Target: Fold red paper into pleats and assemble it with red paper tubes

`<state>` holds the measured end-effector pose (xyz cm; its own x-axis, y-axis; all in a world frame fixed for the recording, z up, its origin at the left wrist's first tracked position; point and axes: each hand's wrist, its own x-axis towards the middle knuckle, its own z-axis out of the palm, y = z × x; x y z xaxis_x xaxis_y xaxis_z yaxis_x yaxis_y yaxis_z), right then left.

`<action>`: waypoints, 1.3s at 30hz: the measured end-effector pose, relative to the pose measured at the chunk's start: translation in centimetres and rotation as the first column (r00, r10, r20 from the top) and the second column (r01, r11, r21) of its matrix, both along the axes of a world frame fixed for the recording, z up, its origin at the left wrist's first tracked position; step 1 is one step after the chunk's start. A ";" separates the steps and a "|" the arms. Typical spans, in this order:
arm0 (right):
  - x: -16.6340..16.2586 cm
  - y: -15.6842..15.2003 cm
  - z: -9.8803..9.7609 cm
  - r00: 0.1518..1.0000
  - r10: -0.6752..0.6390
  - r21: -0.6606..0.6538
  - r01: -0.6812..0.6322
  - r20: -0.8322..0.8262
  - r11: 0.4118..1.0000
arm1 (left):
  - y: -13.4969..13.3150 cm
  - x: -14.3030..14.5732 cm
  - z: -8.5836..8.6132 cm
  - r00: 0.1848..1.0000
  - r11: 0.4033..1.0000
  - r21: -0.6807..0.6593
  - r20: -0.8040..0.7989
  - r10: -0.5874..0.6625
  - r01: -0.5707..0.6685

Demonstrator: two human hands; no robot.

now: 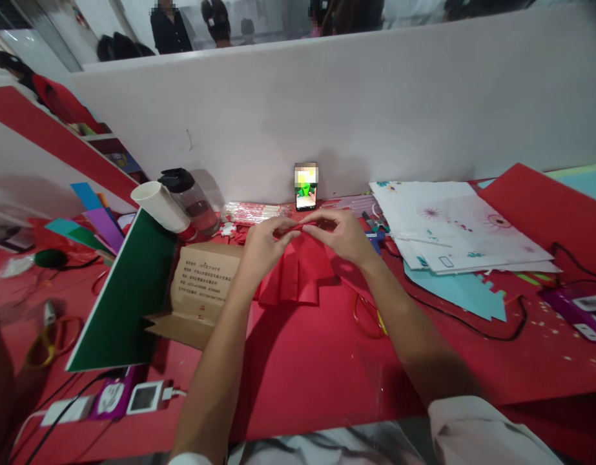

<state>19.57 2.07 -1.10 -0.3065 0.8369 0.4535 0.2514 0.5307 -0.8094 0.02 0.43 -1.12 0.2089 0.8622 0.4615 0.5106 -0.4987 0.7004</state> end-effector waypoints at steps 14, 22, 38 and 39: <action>0.3 0.3 -0.4 0.996 0.028 -0.015 -0.029 -0.086 0.999 | -0.1 0.4 0.2 0.993 0.997 -0.053 0.104 -0.054 0.060; 0.6 0.3 0.1 0.999 0.032 -0.081 -0.034 -0.027 0.996 | 0.1 0.2 -0.1 0.996 0.998 -0.044 0.079 -0.051 0.055; 0.8 0.2 -0.1 0.997 -0.028 0.133 0.018 0.076 0.991 | -0.1 0.4 0.2 0.950 0.941 -0.256 0.275 -0.147 0.220; 0.8 0.2 -0.1 0.995 -0.026 0.158 0.011 0.098 0.987 | -0.2 0.4 0.3 0.943 0.929 -0.286 0.297 -0.148 0.236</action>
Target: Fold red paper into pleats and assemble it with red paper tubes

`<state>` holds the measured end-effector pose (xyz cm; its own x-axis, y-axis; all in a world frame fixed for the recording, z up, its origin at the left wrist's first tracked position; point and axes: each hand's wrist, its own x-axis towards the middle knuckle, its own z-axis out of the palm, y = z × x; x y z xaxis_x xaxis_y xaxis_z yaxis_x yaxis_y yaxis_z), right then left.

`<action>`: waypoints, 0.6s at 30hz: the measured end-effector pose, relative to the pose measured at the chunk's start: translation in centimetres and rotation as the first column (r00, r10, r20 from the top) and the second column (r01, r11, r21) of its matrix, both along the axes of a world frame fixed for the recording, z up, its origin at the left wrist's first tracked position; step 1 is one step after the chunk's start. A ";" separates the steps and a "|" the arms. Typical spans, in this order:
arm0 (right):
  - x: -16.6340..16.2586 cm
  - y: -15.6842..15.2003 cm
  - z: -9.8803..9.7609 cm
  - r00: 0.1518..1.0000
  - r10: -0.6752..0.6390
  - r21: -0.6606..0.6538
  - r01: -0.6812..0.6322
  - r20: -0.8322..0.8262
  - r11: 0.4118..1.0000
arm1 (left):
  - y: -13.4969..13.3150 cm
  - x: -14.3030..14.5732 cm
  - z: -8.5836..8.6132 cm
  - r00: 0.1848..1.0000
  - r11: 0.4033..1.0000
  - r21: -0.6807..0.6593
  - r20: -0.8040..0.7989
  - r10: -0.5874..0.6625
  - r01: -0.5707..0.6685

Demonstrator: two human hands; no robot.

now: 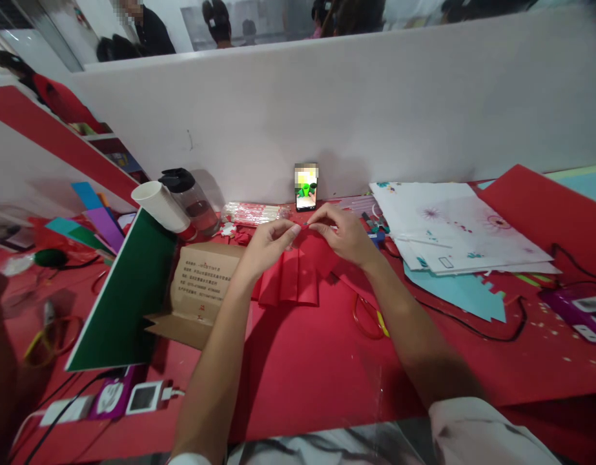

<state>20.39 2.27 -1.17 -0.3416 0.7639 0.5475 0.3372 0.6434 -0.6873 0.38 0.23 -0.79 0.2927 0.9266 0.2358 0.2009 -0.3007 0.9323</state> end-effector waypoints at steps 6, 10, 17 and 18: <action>-0.1 0.1 -0.1 0.998 0.045 0.064 -0.048 0.048 0.997 | -0.3 -0.3 0.4 0.996 0.987 -0.146 0.071 -0.062 0.072; 0.1 0.1 -0.1 0.998 0.043 0.054 -0.046 0.041 0.997 | -0.2 -0.1 0.2 0.995 0.986 -0.151 0.079 -0.060 0.071; 0.2 -0.3 0.4 0.997 0.046 -0.103 -0.052 -0.056 0.993 | 0.3 0.3 -0.4 0.998 0.999 -0.049 0.059 0.002 0.001; 0.2 -0.3 0.5 0.997 0.045 -0.119 -0.053 -0.068 0.992 | 0.3 0.4 -0.4 0.998 0.999 -0.032 0.058 0.006 -0.005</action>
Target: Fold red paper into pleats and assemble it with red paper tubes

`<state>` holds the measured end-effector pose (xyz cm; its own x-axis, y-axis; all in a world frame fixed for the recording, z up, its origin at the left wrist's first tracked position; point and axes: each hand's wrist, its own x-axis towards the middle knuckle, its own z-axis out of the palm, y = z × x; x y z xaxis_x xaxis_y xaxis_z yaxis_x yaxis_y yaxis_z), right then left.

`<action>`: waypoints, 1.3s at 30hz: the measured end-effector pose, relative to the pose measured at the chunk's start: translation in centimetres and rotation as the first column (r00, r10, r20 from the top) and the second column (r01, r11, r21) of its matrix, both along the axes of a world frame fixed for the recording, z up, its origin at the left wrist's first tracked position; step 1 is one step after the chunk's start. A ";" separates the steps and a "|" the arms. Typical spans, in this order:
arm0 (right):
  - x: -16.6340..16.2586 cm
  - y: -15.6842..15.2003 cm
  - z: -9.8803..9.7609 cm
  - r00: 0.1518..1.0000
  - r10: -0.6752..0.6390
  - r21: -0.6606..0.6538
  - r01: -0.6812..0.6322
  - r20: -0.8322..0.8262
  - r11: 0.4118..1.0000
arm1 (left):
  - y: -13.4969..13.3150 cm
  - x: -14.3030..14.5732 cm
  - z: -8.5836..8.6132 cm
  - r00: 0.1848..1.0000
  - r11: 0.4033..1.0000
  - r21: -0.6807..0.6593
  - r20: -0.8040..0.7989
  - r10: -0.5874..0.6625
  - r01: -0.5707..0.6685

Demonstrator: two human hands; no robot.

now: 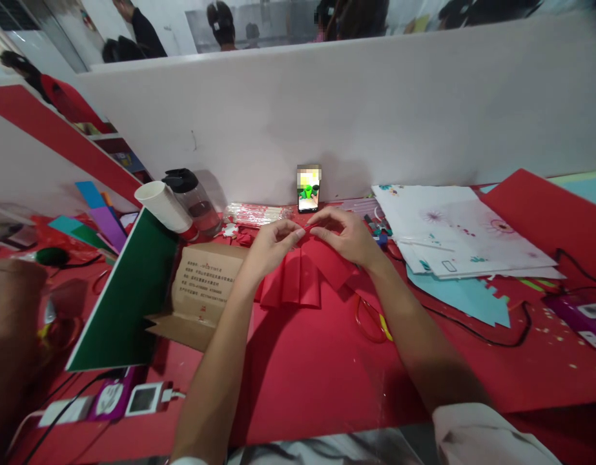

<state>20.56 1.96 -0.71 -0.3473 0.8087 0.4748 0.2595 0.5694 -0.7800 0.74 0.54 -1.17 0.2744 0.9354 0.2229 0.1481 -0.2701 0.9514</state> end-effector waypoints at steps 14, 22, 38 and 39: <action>-0.1 0.4 -0.9 0.995 -0.006 -0.075 -0.002 -0.095 0.997 | 0.0 0.3 -0.4 0.989 0.991 0.110 -0.115 0.092 -0.079; 0.0 0.5 -0.9 0.999 -0.048 0.014 0.048 0.004 0.999 | 0.0 0.1 -0.5 0.979 0.992 0.116 -0.193 0.073 -0.051; 0.5 0.2 -0.7 0.997 0.068 -0.034 -0.069 -0.031 0.997 | -0.5 0.2 0.0 0.981 0.994 0.104 -0.190 0.039 -0.019; 0.6 0.2 -0.7 0.997 0.072 -0.023 -0.072 -0.031 0.997 | -0.5 0.2 0.1 0.984 0.995 0.098 -0.178 0.024 -0.007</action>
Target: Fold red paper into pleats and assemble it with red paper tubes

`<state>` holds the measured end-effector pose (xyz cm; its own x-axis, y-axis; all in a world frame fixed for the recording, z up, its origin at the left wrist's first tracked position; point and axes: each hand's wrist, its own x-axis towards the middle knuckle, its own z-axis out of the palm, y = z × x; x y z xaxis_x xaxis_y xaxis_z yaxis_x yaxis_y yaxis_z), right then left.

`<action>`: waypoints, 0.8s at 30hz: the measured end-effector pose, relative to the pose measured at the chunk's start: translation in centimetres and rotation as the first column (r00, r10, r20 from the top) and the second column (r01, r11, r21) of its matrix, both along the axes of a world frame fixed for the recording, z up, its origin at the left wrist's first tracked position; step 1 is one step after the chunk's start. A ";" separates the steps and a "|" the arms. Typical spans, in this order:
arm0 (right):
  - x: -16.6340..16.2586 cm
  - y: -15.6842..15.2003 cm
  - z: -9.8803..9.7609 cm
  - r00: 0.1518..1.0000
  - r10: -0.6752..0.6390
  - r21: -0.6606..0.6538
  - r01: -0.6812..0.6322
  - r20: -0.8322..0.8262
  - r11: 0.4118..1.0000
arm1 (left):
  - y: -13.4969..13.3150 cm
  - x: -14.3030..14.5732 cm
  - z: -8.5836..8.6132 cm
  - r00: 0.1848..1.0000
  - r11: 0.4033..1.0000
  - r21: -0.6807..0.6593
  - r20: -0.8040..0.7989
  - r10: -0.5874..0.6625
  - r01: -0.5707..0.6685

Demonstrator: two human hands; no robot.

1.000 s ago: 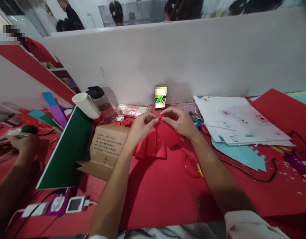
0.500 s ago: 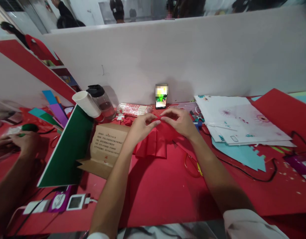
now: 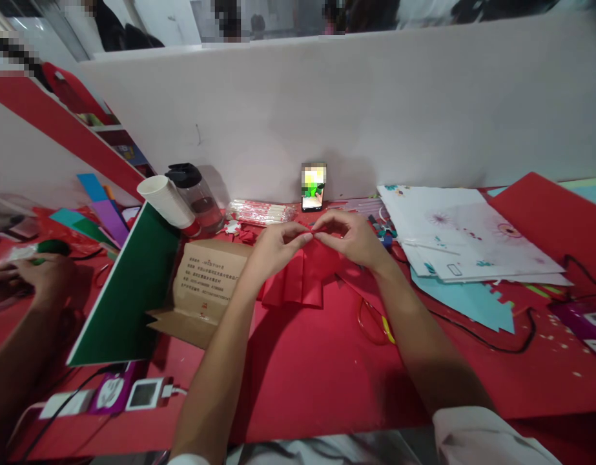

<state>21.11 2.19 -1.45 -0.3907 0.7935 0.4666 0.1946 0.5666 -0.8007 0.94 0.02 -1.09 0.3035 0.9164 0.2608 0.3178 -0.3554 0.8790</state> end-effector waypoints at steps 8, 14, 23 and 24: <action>0.4 -0.1 0.1 0.999 0.034 0.102 -0.035 0.011 0.994 | -0.3 -0.2 0.8 0.989 0.979 -0.174 0.117 -0.086 0.105; 0.5 0.0 0.1 0.998 0.059 0.108 -0.063 0.036 0.992 | -0.2 -0.3 0.6 0.983 0.968 -0.229 0.173 -0.065 0.105; 0.0 -0.3 0.6 1.000 0.001 -0.048 0.000 0.017 0.999 | 0.0 0.0 0.7 0.987 0.995 -0.032 0.126 0.097 -0.094; -0.1 -0.3 0.5 1.000 -0.020 -0.050 0.021 0.003 0.999 | 0.0 0.0 0.7 0.987 0.995 -0.017 0.128 0.100 -0.099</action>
<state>21.02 1.90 -0.91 -0.3750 0.8238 0.4252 0.2075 0.5216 -0.8276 0.99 0.05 -0.42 0.1753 0.9434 0.2817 0.2350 -0.3179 0.9185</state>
